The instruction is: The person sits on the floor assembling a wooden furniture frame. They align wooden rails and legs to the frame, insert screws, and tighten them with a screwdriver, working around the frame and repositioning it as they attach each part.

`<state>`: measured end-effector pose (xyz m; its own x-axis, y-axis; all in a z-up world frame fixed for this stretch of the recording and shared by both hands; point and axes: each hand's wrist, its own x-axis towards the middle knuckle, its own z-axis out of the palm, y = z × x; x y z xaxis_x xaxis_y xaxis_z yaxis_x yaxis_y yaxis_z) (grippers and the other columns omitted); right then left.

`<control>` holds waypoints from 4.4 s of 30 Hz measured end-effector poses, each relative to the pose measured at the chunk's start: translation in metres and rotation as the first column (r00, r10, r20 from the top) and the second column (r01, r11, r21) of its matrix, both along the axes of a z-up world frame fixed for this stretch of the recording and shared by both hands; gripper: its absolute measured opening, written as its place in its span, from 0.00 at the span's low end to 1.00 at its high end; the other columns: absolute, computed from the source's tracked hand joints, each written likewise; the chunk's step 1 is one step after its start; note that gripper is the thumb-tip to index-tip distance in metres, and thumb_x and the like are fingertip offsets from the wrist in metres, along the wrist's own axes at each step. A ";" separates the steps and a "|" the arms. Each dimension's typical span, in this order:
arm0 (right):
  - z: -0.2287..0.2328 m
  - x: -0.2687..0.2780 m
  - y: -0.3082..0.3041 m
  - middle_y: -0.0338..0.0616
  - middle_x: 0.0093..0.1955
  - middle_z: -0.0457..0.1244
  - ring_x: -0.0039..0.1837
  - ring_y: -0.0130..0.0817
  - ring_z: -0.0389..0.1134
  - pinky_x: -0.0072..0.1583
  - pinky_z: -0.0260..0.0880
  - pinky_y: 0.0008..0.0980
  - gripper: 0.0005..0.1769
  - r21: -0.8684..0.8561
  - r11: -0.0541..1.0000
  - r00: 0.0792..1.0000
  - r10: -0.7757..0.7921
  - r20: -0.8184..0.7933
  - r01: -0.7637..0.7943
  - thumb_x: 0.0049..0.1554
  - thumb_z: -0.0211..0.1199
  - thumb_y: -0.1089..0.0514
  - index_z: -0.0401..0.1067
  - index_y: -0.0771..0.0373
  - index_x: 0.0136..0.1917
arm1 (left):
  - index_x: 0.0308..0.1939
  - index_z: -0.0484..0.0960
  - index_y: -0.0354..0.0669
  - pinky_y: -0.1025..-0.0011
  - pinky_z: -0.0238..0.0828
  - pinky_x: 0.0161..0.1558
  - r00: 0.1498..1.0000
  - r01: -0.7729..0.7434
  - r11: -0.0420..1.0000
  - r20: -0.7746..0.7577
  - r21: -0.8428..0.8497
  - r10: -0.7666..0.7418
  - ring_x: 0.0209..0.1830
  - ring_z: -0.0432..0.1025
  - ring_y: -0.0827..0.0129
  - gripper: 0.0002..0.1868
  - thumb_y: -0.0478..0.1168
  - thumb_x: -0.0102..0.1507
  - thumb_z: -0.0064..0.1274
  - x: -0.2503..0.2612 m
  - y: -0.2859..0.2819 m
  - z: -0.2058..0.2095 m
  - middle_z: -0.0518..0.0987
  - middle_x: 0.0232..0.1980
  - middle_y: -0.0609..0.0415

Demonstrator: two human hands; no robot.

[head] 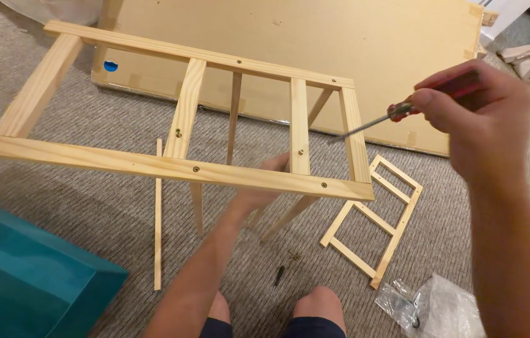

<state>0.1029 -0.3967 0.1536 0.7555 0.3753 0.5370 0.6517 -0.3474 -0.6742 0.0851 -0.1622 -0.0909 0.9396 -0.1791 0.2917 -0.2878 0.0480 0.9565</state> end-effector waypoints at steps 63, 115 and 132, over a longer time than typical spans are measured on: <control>0.082 0.002 0.163 0.38 0.43 0.70 0.49 0.36 0.72 0.54 0.72 0.38 0.11 -0.980 -0.197 0.982 0.187 0.005 0.043 0.56 0.68 0.49 0.81 0.53 0.50 | 0.40 0.87 0.43 0.76 0.75 0.28 0.960 -0.267 0.962 -0.096 -0.047 0.262 0.28 0.78 0.81 0.10 0.45 0.66 0.59 0.031 -0.040 -0.020 0.84 0.29 0.60; 0.067 0.003 0.175 0.49 0.39 0.72 0.44 0.45 0.74 0.49 0.73 0.43 0.27 -0.861 -0.501 0.991 0.129 0.032 0.093 0.61 0.62 0.36 0.81 0.64 0.41 | 0.30 0.81 0.38 0.74 0.70 0.27 0.935 -0.303 0.947 0.160 -0.108 0.317 0.28 0.74 0.81 0.07 0.37 0.60 0.63 0.038 -0.047 -0.043 0.81 0.26 0.57; 0.066 0.011 0.168 0.46 0.37 0.71 0.41 0.43 0.73 0.49 0.73 0.42 0.19 -0.890 -0.429 0.972 0.228 0.055 0.152 0.60 0.62 0.43 0.79 0.58 0.40 | 0.38 0.82 0.40 0.75 0.75 0.30 0.905 -0.371 0.922 0.180 -0.111 0.386 0.30 0.78 0.81 0.07 0.38 0.58 0.62 0.044 -0.041 -0.052 0.83 0.29 0.56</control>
